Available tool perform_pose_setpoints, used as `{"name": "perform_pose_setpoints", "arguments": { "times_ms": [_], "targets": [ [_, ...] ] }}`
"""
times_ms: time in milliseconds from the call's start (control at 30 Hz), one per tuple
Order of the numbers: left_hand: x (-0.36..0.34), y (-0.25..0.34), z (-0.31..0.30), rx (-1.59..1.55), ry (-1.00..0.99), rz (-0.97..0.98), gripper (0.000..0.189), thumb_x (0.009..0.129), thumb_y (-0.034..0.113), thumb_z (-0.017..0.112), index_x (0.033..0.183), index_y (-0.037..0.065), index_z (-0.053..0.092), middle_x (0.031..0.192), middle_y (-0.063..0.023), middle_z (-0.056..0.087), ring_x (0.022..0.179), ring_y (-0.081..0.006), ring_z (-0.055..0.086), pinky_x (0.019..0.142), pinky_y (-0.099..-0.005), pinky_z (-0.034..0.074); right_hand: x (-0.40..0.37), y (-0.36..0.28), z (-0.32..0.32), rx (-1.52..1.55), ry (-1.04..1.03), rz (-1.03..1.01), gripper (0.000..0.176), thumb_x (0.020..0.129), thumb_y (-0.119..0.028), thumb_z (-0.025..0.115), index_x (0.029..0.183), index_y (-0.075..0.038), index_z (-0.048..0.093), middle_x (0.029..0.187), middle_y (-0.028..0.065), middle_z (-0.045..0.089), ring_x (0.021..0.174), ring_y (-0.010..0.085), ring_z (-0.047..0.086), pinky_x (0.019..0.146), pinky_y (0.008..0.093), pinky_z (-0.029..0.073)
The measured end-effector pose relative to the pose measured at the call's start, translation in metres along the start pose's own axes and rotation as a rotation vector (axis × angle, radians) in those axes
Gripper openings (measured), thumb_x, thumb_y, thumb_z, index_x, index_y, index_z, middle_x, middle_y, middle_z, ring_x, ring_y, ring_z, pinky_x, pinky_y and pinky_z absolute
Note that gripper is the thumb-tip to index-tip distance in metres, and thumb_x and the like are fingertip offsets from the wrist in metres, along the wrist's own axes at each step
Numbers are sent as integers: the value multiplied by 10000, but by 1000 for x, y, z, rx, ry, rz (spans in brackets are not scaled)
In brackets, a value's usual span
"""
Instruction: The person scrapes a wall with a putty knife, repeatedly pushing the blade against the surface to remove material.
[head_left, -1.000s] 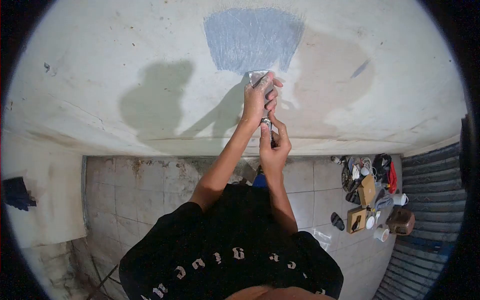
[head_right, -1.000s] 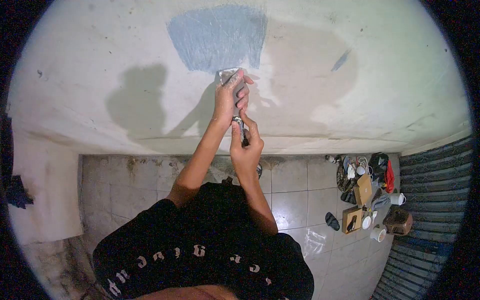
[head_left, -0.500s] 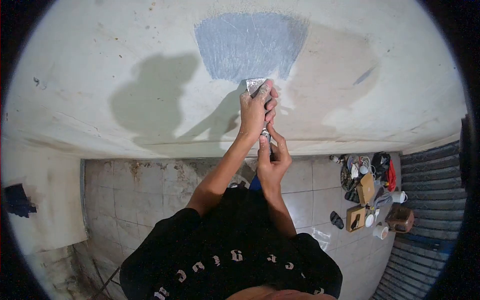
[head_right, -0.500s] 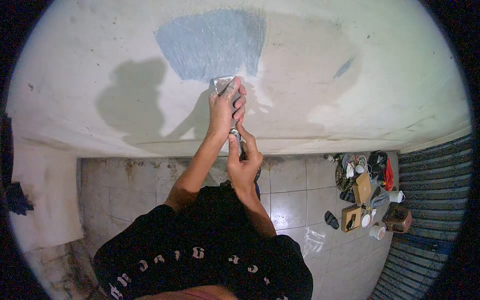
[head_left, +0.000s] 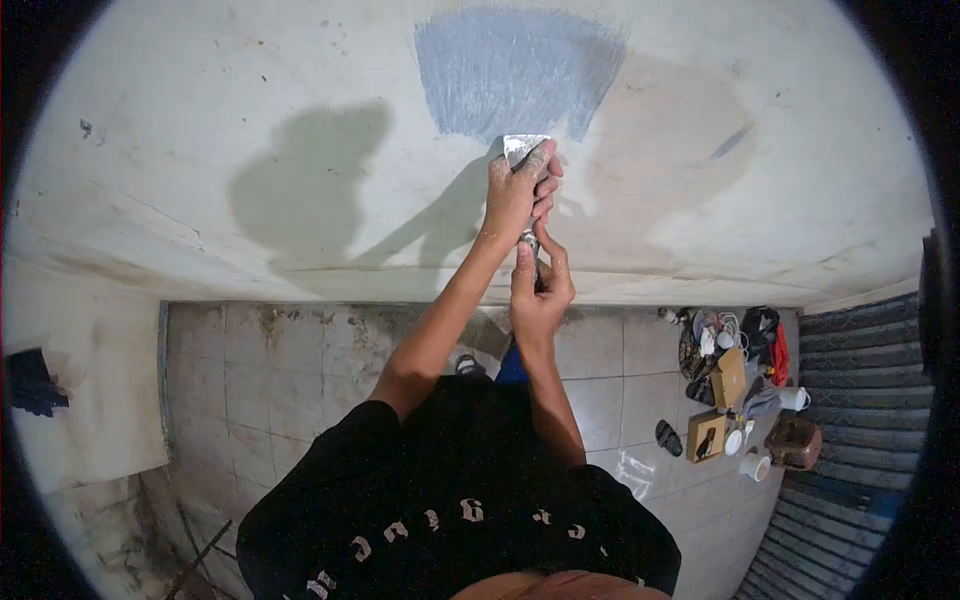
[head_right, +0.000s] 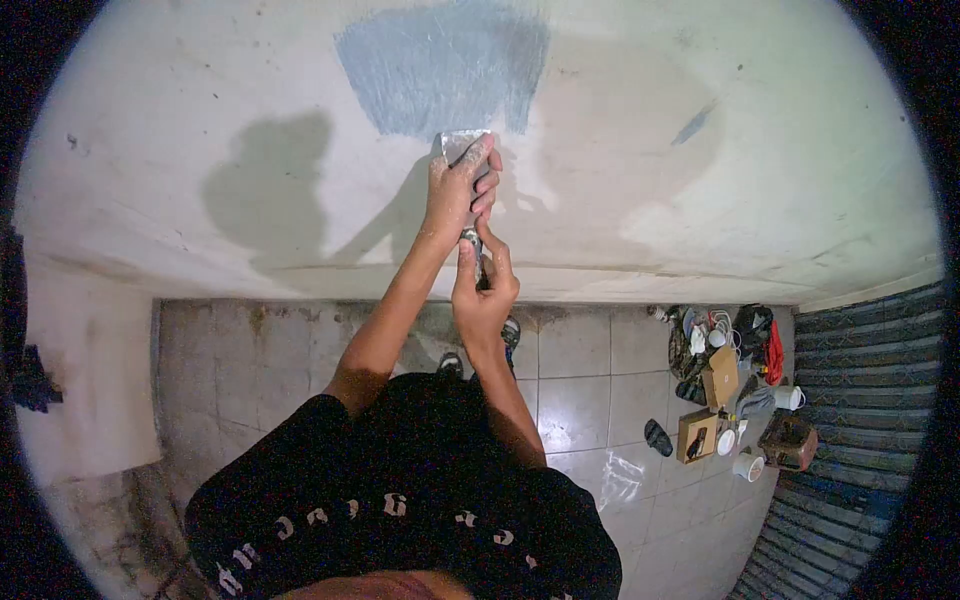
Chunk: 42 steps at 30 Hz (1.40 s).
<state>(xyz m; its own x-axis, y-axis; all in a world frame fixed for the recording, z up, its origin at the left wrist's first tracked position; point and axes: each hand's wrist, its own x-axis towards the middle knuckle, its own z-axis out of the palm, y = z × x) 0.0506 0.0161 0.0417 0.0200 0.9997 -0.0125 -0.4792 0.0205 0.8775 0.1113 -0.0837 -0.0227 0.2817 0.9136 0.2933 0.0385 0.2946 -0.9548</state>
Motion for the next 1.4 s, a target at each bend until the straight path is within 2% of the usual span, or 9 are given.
{"name": "perform_pose_setpoints", "arguments": {
  "times_ms": [100, 367, 433, 567, 800, 967, 1067, 1233, 1400],
  "targets": [
    [-2, 8, 6, 10, 19, -29, 363, 940, 315, 586, 721, 29, 539, 514, 21, 401, 351, -68, 355, 317, -238, 309, 4, -11, 1, 2, 17, 1, 308, 948, -90, 594, 1237, 14, 569, 709, 2, 618, 523, -6, 387, 458, 189, 269],
    [-1, 2, -1, 20, 19, -17, 361, 936, 322, 593, 725, 34, 540, 516, 19, 410, 358, -71, 370, 323, -242, 304, 0, -8, 3, 8, 37, -18, 304, 946, -80, 593, 1229, 28, 570, 811, 34, 664, 531, -4, 388, 457, 190, 281],
    [-2, -1, 0, -1, 17, -12, 362, 936, 323, 595, 725, 34, 540, 514, 19, 411, 358, -67, 369, 324, -236, 299, -3, -2, 0, -19, 11, 22, 307, 939, -67, 594, 1224, 45, 568, 1027, 114, 668, 659, 32, 475, 544, 207, 380],
    [4, 6, 2, 19, -11, 4, 364, 938, 321, 596, 721, 34, 541, 507, 22, 409, 356, -64, 369, 326, -232, 295, 4, -11, -1, -61, -7, 54, 306, 935, -59, 596, 1218, 53, 570, 1157, 150, 663, 736, 56, 532, 566, 209, 420],
    [-2, 9, 7, 51, 32, -12, 366, 938, 321, 597, 712, 39, 537, 503, 20, 417, 354, -67, 376, 327, -237, 314, 5, -11, 0, -40, 12, -24, 323, 933, -64, 604, 1230, 54, 560, 1138, 142, 669, 701, 32, 502, 517, 194, 384],
    [1, 13, 9, 35, 7, -7, 360, 934, 325, 601, 721, 41, 543, 507, 19, 418, 346, -75, 378, 318, -244, 316, 5, -12, 3, 67, 37, -10, 316, 930, -60, 606, 1221, 57, 567, 1098, 127, 678, 649, 26, 472, 496, 198, 358],
    [-2, 12, 9, 23, 35, -41, 350, 939, 311, 592, 720, 42, 544, 505, 18, 418, 349, -74, 378, 320, -243, 291, 3, -18, -4, -44, -11, 55, 308, 929, -53, 605, 1215, 58, 572, 1081, 112, 680, 631, 26, 467, 488, 198, 343],
    [1, 26, 22, 9, -13, -2, 351, 940, 316, 584, 718, 49, 534, 511, 19, 415, 359, -76, 372, 340, -242, 277, 5, -16, -3, -27, 47, -44, 303, 941, -72, 598, 1227, 24, 571, 818, 18, 646, 523, -8, 401, 461, 180, 284],
    [1, 17, 17, -39, 23, -33, 355, 942, 301, 591, 714, 36, 531, 505, 17, 412, 348, -81, 375, 325, -241, 282, 3, -34, -5, -6, 28, 85, 310, 931, -60, 603, 1216, 58, 571, 1090, 141, 661, 885, 108, 574, 763, 254, 458]
  ]
}}
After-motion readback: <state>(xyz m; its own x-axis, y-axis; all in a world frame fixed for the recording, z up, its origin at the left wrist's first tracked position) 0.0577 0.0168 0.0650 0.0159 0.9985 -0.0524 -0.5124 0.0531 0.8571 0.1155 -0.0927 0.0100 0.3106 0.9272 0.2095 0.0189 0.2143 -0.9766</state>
